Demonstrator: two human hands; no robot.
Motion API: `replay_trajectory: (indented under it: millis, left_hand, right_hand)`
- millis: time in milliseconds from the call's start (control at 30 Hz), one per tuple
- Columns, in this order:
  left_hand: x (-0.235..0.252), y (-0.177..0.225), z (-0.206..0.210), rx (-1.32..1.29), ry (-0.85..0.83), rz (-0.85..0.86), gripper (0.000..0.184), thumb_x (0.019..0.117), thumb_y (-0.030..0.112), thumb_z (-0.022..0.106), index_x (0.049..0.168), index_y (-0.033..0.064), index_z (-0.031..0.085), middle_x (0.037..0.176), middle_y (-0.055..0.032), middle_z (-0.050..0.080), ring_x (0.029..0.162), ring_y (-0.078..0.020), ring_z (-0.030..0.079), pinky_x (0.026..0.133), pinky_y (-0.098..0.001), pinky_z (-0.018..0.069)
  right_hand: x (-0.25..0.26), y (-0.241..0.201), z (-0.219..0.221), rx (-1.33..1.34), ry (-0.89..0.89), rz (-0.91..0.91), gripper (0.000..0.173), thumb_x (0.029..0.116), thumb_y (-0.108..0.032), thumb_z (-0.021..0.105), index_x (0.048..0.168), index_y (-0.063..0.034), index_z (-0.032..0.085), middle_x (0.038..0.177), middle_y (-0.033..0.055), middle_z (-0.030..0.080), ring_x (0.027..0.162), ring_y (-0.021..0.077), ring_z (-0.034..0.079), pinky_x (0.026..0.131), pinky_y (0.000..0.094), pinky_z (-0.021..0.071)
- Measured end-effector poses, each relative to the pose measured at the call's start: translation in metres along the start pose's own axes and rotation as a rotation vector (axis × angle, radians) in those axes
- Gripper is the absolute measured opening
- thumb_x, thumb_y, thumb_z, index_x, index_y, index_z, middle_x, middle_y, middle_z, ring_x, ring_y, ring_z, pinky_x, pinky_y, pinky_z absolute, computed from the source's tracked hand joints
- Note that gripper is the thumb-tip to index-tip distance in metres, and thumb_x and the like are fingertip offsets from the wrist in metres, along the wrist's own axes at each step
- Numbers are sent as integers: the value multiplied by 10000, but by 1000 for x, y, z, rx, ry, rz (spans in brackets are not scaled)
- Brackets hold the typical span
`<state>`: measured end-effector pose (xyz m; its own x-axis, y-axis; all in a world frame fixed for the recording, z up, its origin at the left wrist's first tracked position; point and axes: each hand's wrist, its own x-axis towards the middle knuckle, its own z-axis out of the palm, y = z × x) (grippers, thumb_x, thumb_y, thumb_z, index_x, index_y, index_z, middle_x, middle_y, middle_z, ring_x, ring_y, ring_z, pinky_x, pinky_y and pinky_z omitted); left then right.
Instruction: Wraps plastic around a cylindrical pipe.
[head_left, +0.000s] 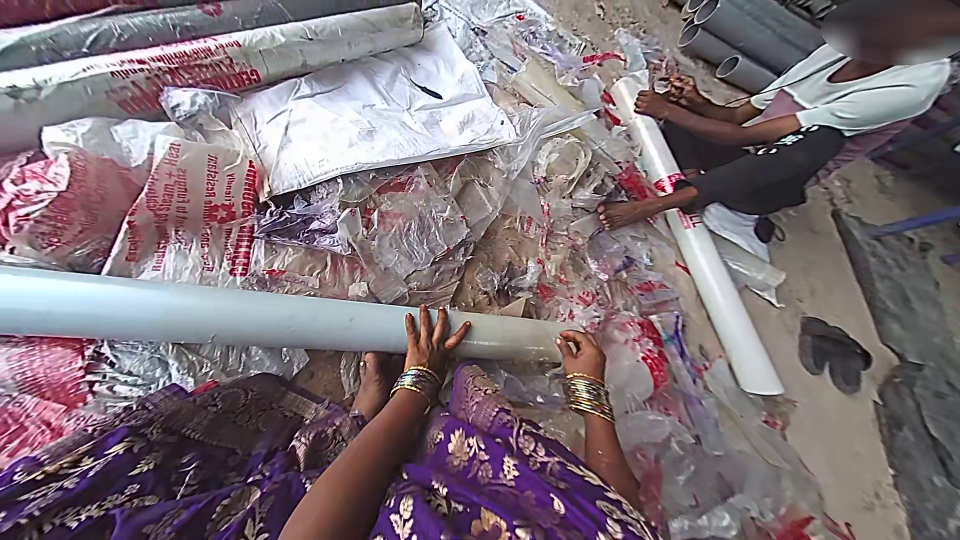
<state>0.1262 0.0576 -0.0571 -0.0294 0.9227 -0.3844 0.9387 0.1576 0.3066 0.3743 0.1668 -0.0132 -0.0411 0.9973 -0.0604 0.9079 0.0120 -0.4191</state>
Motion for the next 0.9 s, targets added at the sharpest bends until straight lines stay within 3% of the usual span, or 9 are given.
replay_trajectory:
  millis: [100,200,300,433,567,733,900]
  left_hand:
    - [-1,-8,-5,-76,-24,40,773,990,64,550,1636,370,256,1689,-258,183,1535,-576,86,1158,-779,54]
    - [0,-21,0,-160,89,79,765,935,71,631,1626,201,328,1662,-192,320,1540,-494,217,1180,-715,150]
    - [2,-41,-1,-252,115,137,722,878,98,709,1553,152,459,1614,-112,437,1524,-400,316,1186,-634,232]
    - [5,-52,-9,-432,77,145,571,889,137,714,1446,168,595,1565,-88,503,1517,-356,339,1203,-605,208]
    - [3,-50,-13,-469,87,124,486,935,168,676,1418,186,624,1549,-85,521,1515,-336,344,1211,-585,202]
    - [2,-50,-11,-482,94,132,430,941,211,691,1370,229,666,1555,-105,510,1509,-340,353,1213,-585,198]
    - [2,-47,-11,-546,69,128,473,918,173,720,1386,189,647,1557,-104,505,1514,-335,341,1220,-584,190]
  right_hand:
    - [5,-23,15,-68,-185,-76,188,942,-45,703,1098,47,753,1206,252,688,1131,396,646,1049,496,470]
    - [0,-45,34,-59,-253,-201,185,929,-24,693,1091,29,766,1214,245,691,1144,419,638,1047,506,472]
    - [-9,-63,55,-12,-269,-358,174,905,-27,707,1054,23,780,1149,248,709,1070,435,660,982,532,506]
    - [-21,-82,72,-5,-287,-442,195,893,-38,718,1072,7,782,1154,246,704,1059,446,662,948,561,520]
    - [-32,-91,81,33,-268,-513,222,870,3,719,1083,15,779,1147,288,688,1040,491,661,900,605,525]
    - [-35,-95,92,74,-211,-581,223,825,28,727,1041,33,781,1056,309,683,950,491,677,849,583,552]
    - [-51,-105,94,82,-213,-443,239,848,41,716,1075,113,730,987,335,684,877,485,691,799,578,558]
